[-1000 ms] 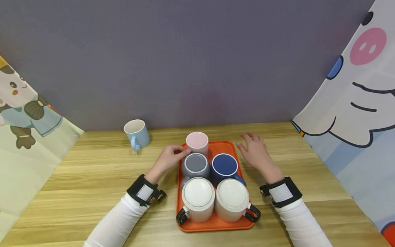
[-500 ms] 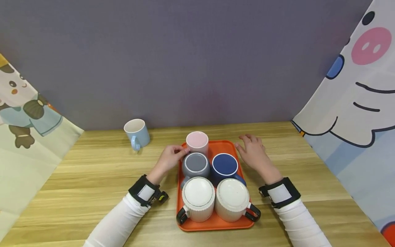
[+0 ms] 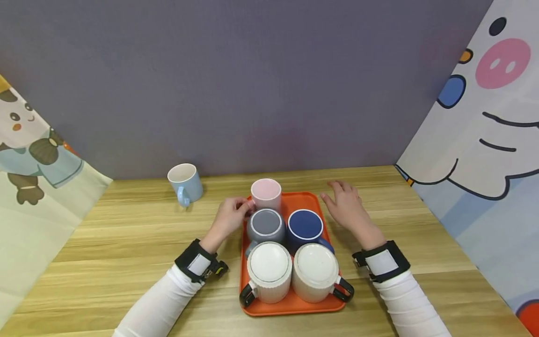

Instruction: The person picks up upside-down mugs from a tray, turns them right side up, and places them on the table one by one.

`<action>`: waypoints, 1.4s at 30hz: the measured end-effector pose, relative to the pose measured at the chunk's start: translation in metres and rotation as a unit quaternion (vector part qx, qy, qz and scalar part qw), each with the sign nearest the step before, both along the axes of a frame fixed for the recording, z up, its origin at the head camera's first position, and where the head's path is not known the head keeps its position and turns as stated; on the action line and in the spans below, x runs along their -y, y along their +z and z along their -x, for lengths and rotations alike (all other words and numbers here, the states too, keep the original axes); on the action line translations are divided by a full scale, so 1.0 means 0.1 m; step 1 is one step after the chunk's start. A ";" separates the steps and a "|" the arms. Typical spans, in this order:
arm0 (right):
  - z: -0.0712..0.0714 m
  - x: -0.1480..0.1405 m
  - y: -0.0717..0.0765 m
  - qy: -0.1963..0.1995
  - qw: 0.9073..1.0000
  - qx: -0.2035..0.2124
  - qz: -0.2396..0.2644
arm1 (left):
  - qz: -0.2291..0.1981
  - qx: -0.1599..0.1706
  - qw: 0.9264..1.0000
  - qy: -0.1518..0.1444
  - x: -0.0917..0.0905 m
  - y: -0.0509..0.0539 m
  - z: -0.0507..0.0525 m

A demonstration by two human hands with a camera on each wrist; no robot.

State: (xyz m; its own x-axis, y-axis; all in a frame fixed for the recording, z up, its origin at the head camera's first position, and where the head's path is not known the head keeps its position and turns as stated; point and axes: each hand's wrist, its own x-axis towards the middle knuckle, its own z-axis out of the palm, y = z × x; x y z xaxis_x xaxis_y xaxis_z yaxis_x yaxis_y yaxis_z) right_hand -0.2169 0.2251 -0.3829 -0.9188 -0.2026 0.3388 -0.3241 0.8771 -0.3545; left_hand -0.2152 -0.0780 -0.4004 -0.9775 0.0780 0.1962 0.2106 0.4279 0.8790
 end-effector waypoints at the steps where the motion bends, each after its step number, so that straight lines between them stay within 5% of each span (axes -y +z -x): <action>1: 0.00 0.00 0.01 0.000 1.000 0.003 0.001 | -0.004 0.000 1.000 0.002 0.00 0.01 0.00; 6: -0.02 0.02 0.11 0.001 1.000 0.021 0.018 | -0.030 -0.001 0.999 0.018 0.00 0.06 -0.02; 13: -0.03 0.08 0.25 0.002 0.999 0.033 0.034 | -0.042 -0.057 0.996 0.052 0.01 0.20 -0.02; 24: -0.02 0.14 0.35 0.004 0.999 0.030 0.042 | -0.094 -0.070 0.990 0.083 0.00 0.35 0.00; 38: 0.00 0.25 0.44 0.005 0.998 0.034 0.051 | -0.213 -0.085 0.970 0.076 -0.08 0.61 -0.01; 42: 0.00 0.30 0.48 0.012 0.998 0.025 0.059 | -0.239 -0.084 0.964 0.080 -0.10 0.62 0.02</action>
